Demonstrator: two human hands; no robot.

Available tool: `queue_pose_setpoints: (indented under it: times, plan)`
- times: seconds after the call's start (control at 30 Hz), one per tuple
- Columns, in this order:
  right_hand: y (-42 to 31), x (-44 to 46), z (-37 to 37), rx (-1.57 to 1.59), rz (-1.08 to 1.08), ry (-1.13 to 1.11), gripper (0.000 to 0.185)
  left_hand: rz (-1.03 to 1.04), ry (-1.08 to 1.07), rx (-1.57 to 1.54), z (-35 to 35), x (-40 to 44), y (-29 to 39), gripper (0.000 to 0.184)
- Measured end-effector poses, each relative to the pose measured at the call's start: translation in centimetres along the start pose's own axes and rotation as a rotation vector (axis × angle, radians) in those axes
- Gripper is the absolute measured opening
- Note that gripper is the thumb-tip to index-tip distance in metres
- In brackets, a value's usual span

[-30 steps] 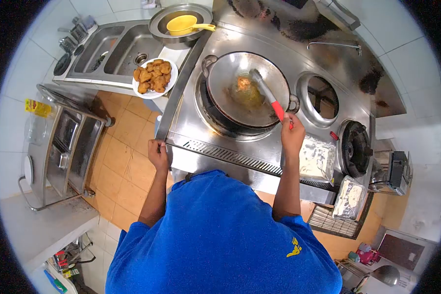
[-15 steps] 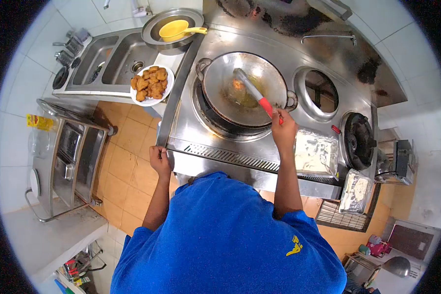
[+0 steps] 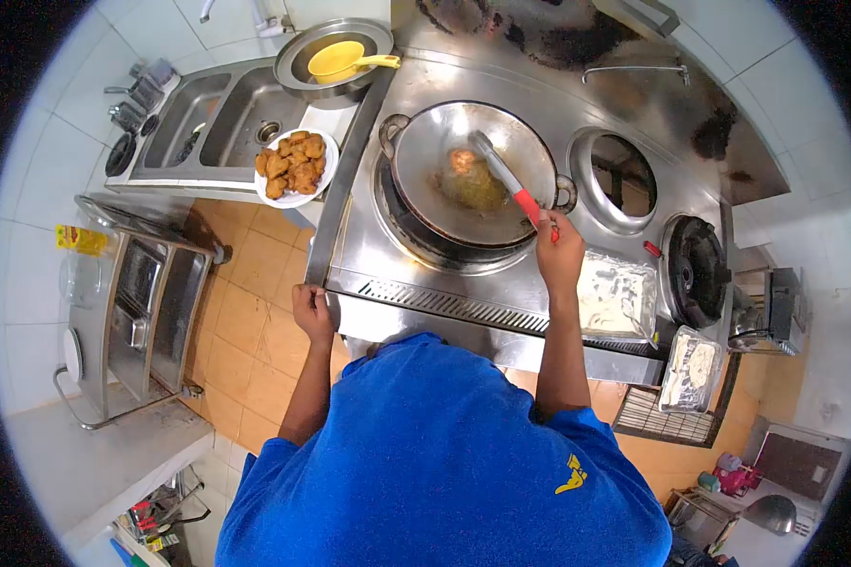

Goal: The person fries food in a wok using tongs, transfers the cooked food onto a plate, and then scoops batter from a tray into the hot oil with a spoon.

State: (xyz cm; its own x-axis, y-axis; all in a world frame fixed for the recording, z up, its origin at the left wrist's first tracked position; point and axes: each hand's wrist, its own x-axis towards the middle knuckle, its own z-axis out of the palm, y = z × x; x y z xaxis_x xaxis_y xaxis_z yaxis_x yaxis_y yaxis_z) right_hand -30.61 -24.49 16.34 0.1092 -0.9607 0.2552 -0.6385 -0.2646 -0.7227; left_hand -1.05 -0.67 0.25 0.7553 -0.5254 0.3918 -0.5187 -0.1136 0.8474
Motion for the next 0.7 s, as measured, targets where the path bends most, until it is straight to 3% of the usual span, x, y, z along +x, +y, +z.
queue_pose_setpoints:
  times: [0.13,0.23,0.43,0.63,0.7]
  plan:
    - [0.2,-0.1,0.5,-0.028,-0.120,0.015,0.027,-0.003,-0.023,0.026,-0.2,0.0,0.4,0.009]
    - [-1.2,-0.1,-0.5,-0.010,0.005,-0.040,0.026,0.019,-0.010,0.003,-0.1,0.0,0.2,0.009]
    - [-0.3,-0.5,0.0,-0.081,-0.027,-0.012,0.025,-0.016,-0.013,-0.006,-0.1,0.0,0.1,0.009]
    - [-1.1,-2.2,1.5,-0.151,-0.254,-0.055,0.022,-0.008,-0.027,0.049,-0.3,0.2,0.9,0.009]
    - [-1.4,-2.4,1.9,-0.204,-0.214,-0.143,0.028,-0.020,-0.023,0.026,-0.2,0.1,0.8,0.009]
